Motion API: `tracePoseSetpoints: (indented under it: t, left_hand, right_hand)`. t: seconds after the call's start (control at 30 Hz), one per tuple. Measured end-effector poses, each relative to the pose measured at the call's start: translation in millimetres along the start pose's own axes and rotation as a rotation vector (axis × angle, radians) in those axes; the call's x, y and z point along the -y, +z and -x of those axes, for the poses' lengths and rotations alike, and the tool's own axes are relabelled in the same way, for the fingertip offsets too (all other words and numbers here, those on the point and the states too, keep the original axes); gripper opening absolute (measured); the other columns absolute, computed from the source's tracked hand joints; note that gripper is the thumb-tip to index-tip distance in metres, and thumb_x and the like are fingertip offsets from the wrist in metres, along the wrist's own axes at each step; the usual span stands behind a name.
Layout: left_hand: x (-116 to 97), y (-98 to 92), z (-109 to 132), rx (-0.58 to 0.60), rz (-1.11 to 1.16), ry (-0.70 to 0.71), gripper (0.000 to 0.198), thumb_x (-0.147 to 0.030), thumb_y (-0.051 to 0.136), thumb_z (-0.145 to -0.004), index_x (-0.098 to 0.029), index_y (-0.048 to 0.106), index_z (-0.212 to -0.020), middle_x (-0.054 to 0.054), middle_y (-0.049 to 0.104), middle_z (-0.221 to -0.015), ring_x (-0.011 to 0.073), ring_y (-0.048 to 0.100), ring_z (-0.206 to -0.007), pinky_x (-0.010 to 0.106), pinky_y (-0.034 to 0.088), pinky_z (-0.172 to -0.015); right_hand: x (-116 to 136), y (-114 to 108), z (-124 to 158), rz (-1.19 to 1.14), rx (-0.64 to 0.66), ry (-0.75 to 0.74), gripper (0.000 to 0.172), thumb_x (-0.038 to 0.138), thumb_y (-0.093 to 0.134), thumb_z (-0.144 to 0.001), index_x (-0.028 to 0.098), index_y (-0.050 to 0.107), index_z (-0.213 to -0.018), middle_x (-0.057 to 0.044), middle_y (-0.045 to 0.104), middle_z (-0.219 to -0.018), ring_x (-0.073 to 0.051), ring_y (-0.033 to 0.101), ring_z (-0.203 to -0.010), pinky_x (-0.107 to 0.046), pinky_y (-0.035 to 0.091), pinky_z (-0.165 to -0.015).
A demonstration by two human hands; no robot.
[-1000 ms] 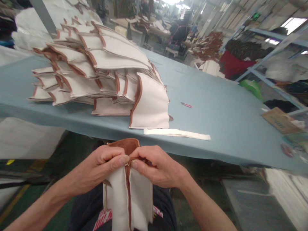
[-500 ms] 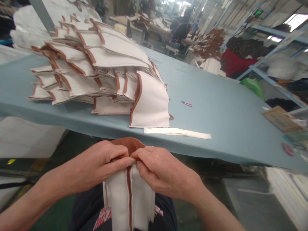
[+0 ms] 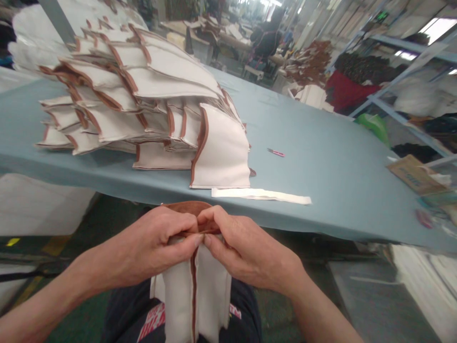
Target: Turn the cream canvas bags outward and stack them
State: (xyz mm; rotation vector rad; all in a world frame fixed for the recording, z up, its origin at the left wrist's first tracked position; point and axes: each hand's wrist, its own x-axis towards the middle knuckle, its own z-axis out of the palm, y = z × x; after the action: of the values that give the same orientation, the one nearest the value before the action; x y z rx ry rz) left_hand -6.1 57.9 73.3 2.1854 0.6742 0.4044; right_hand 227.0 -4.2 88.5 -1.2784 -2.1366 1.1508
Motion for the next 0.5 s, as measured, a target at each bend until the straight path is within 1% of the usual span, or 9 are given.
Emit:
tracePoseSetpoints:
  t: [0.03,0.07,0.13,0.2,0.3,0.37,0.43,0.5]
  left_hand:
    - [-1.4,1.3,-0.1,-0.016,0.032,0.000,0.032,-0.024,0.047,-0.101,-0.025,0.045,-0.068,-0.008,0.048,-0.061,0.0108,0.043,-0.056,0.026,0.032,-0.055]
    - [-2.6,2.4,-0.1,-0.031,0.064,-0.005,0.031,-0.022,0.047,-0.098,-0.025,0.043,-0.067,-0.009,0.043,-0.059,0.0099,0.039,-0.053,0.025,0.030,-0.052]
    - [-4.6,3.9,0.0,-0.040,0.124,-0.026,0.030,-0.022,0.045,-0.095,-0.026,0.040,-0.066,-0.010,0.036,-0.058,0.0092,0.034,-0.052,0.023,0.028,-0.049]
    - [-5.6,4.4,0.0,-0.033,0.176,-0.043,0.033,-0.025,0.045,-0.097,-0.026,0.036,-0.066,-0.010,0.031,-0.060,0.0095,0.032,-0.053,0.024,0.027,-0.050]
    - [-5.8,6.0,0.5,0.000,0.286,-0.085,0.037,-0.032,0.047,-0.102,-0.027,0.035,-0.067,-0.009,0.030,-0.062,0.0103,0.032,-0.055,0.024,0.028,-0.052]
    - [-5.2,9.5,1.1,0.013,0.415,-0.129,0.041,-0.040,0.050,-0.104,-0.027,0.037,-0.067,-0.009,0.029,-0.063,0.0108,0.031,-0.055,0.024,0.028,-0.051]
    - [-4.2,15.7,2.3,0.003,0.557,-0.169,0.047,-0.048,0.054,-0.106,-0.027,0.037,-0.067,-0.010,0.028,-0.063,0.0109,0.028,-0.055,0.024,0.027,-0.050]
    - [-3.5,23.5,4.5,-0.033,0.659,-0.205,0.053,-0.057,0.057,-0.106,-0.027,0.036,-0.068,-0.010,0.028,-0.065,0.0111,0.027,-0.056,0.024,0.026,-0.050]
  right_hand:
    - [-2.2,-2.3,-0.5,-0.030,-0.004,-0.018,0.006,0.023,0.054,-0.115,0.023,0.060,-0.118,-0.008,0.080,-0.117,-0.023,0.075,-0.101,-0.034,0.052,-0.088]
    - [-4.7,-4.2,-1.3,-0.051,-0.015,-0.036,0.007,0.026,0.056,-0.115,0.023,0.062,-0.112,-0.006,0.079,-0.110,-0.021,0.073,-0.096,-0.032,0.051,-0.086]
    - [-10.6,-6.1,-3.6,-0.081,-0.052,-0.066,0.019,0.033,0.060,-0.117,0.023,0.064,-0.101,-0.003,0.076,-0.098,-0.018,0.067,-0.087,-0.030,0.047,-0.081]
    - [-16.8,-6.3,-6.3,-0.133,-0.078,-0.086,0.027,0.038,0.061,-0.117,0.022,0.066,-0.096,-0.002,0.073,-0.093,-0.017,0.062,-0.083,-0.029,0.045,-0.078]
    - [-24.1,-5.8,-10.4,-0.237,-0.055,-0.088,0.041,0.050,0.064,-0.117,0.021,0.065,-0.088,0.002,0.067,-0.082,-0.014,0.056,-0.073,-0.028,0.042,-0.071]
    - [-27.4,-6.0,-13.2,-0.306,-0.033,-0.080,0.049,0.058,0.068,-0.114,0.021,0.064,-0.084,0.004,0.060,-0.075,-0.013,0.050,-0.067,-0.027,0.038,-0.067]
    - [-30.1,-6.4,-16.1,-0.374,-0.021,-0.079,0.052,0.062,0.073,-0.111,0.020,0.063,-0.082,0.005,0.056,-0.072,-0.012,0.045,-0.065,-0.027,0.036,-0.064]
    - [-32.8,-6.2,-19.1,-0.457,-0.015,-0.095,0.053,0.063,0.077,-0.108,0.020,0.062,-0.081,0.005,0.054,-0.072,-0.012,0.043,-0.066,-0.027,0.035,-0.063]
